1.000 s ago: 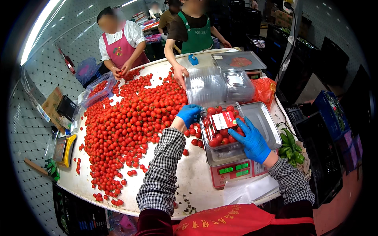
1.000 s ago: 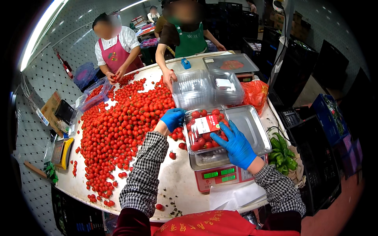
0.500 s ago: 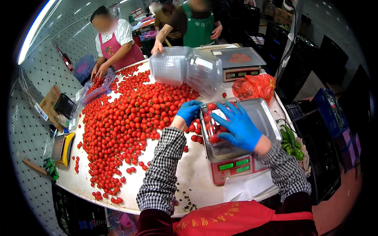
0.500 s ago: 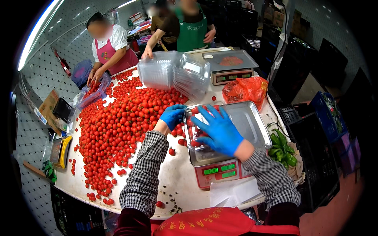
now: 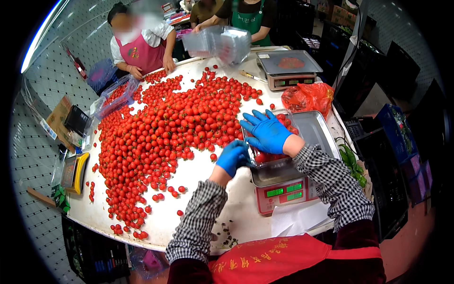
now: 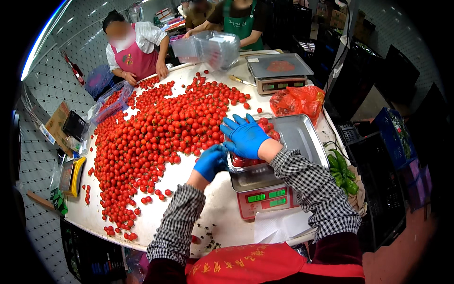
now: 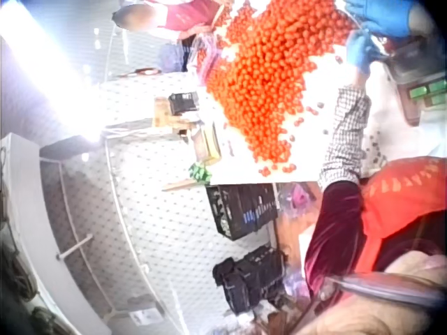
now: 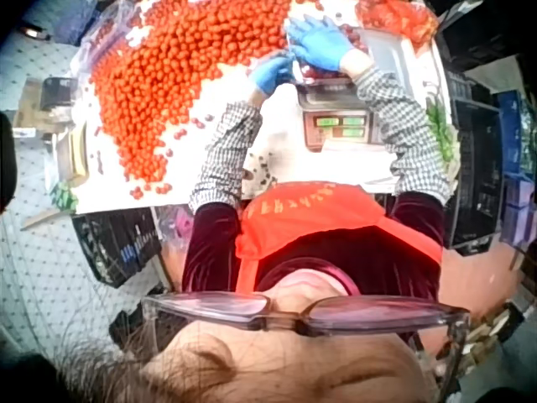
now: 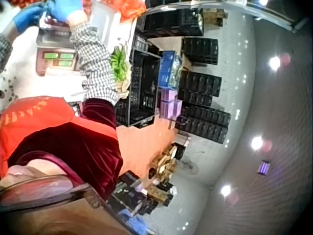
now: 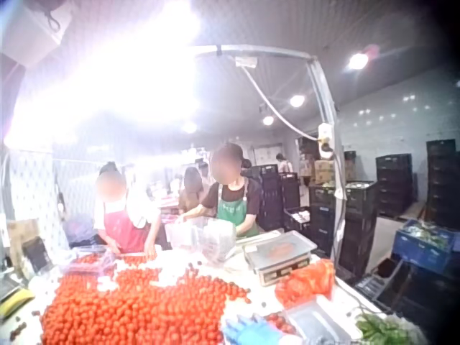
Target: The person sorts cherry tomatoes on a large table, picking them by hand and placing them into clear plastic containers on a digital scale. The person wears blue gloves and a red apron while working alongside other staff in a commercial packing area.
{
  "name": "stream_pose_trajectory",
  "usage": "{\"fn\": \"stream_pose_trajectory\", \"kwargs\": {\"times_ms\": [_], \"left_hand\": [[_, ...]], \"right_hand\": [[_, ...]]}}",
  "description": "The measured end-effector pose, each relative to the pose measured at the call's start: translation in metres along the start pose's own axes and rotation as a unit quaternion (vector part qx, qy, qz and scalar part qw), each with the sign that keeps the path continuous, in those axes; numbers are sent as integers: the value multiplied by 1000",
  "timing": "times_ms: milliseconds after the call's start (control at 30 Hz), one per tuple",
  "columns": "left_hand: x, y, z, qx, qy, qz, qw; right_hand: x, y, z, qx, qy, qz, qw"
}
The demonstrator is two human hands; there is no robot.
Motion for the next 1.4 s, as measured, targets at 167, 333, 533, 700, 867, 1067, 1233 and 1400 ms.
{"fn": "stream_pose_trajectory", "kwargs": {"times_ms": [167,333,533,700,867,1067,1233,1400], "left_hand": [[-32,-48,16,-4,-48,-3,999],[-42,-47,15,-6,-51,-73,996],[-48,-39,22,1,-88,-87,992],[-52,-35,24,8,-100,-112,989],[-51,-36,24,8,-86,-101,991],[-48,-42,19,12,-38,-83,996],[-48,-46,16,3,-35,-79,996],[-40,-39,23,5,-26,-77,997]], "right_hand": [[1,0,4,-8,-6,20,1000],[-1,1,4,-1,-7,2,1000],[-7,0,0,-1,-9,-11,1000],[-4,-2,3,5,-12,-16,1000],[-4,-3,2,2,-9,-12,1000],[5,-7,4,-4,32,-32,999],[30,-36,-9,47,197,-241,949],[10,-98,-76,-56,425,-336,839]]}}
Point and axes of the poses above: each hand's wrist, its own y-axis towards the middle knuckle, its own x-axis out of the back of the hand, z = x × y, the point moved 5 cm from there along y, towards the middle knuckle, and after that the axes turned 12 degrees about y, right-handed, at the moved point
